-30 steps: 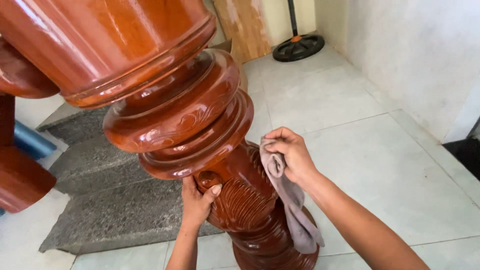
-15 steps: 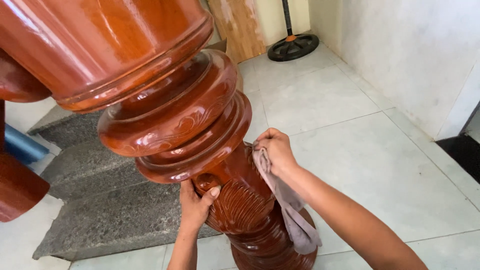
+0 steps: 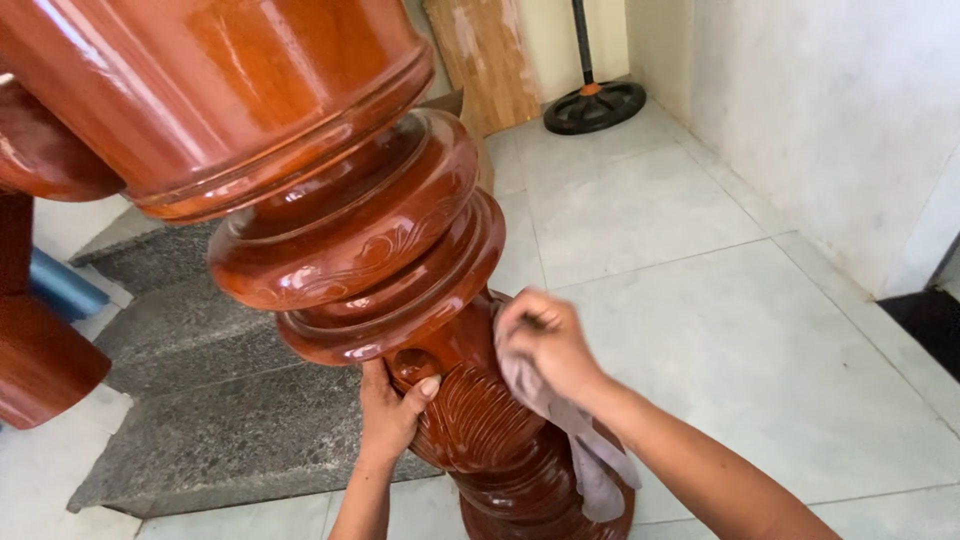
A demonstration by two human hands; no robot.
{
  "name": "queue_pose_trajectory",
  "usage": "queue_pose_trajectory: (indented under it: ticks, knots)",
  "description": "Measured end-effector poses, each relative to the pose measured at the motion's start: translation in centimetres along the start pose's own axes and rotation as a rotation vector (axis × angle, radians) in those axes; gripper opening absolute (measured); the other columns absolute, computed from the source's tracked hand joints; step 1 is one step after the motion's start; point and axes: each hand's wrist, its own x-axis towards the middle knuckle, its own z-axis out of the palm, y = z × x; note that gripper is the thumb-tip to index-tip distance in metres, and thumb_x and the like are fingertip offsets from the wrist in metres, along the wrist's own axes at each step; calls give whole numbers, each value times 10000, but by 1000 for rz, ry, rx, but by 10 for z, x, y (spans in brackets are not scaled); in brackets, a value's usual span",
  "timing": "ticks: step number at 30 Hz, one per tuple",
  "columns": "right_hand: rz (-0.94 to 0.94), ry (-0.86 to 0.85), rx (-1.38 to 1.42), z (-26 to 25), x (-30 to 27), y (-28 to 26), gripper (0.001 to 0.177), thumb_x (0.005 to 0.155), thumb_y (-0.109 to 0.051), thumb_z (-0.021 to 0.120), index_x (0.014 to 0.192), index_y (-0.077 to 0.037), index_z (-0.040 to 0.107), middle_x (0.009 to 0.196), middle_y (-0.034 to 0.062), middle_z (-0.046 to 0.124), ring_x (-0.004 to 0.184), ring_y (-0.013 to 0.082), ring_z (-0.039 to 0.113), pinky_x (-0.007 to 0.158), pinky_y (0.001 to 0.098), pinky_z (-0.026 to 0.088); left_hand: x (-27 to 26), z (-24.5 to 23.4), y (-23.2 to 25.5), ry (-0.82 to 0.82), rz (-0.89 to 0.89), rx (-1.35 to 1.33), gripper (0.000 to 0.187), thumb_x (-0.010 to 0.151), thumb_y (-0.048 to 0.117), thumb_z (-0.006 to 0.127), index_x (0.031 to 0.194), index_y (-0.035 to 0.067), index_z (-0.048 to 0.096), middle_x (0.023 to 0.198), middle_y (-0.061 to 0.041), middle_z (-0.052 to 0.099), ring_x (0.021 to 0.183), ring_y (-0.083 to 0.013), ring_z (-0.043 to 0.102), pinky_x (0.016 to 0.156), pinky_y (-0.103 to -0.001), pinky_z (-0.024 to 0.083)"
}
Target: The recorder is cleaning and polishing a large wooden staircase banister post using a cloth.
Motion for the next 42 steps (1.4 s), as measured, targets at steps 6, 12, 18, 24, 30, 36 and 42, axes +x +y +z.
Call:
queue_pose_trajectory:
  ticks: [6,12,18,24,30,36,42]
  knots:
    - [-373,-75,-226,10,15,-32,274,931,73,602,1183,-15,668,1150,61,654,1032,187,632,918,351,539,-2,-1,-4,-4,24,4,855,813,434,791,1463,5,439,1374,-157,591,1235,-276,581,1069,-400,461]
    - [-93,19,-172,-24,0,43,386,944,51,489,1295,-37,624,1223,64,637,1096,156,614,982,315,493,-3,0,-9,-2,0,74,841,801,404,796,1459,10,450,1360,-148,613,1224,-266,604,1052,-392,480]
    - [-233,-22,11,2,1,2,281,998,37,562,1266,-29,614,1111,79,637,919,152,601,822,310,507,-2,-2,-11,-2,-12,11,830,804,398,801,1444,-8,460,1352,-163,618,1224,-267,605,1071,-399,472]
    - [-573,-94,-396,-3,15,-3,234,1014,15,542,1234,-27,610,992,26,648,880,120,610,847,307,489,-4,0,-8,-5,-62,-25,854,796,416,787,1454,-1,435,1346,-152,612,1218,-259,611,1058,-391,481]
    - [-364,-54,-409,1,13,11,212,938,-42,557,1120,-77,663,951,3,630,846,138,606,890,370,486,-2,0,-6,-9,-21,-2,865,801,440,784,1457,-5,438,1364,-159,597,1233,-261,591,1062,-402,475]
    - [-623,-76,-506,-7,26,26,249,933,-42,589,1161,-108,663,1020,7,651,983,200,600,952,401,458,-2,-1,-15,-7,-34,-38,870,782,442,801,1439,-11,455,1362,-154,600,1233,-264,590,1069,-404,472]
    - [-221,-51,-294,-5,17,33,294,1006,-124,560,1282,-185,641,1103,12,618,867,197,632,835,398,538,-3,-2,-11,-17,-32,22,846,790,473,786,1420,-7,487,1346,-154,611,1222,-264,600,1069,-408,473]
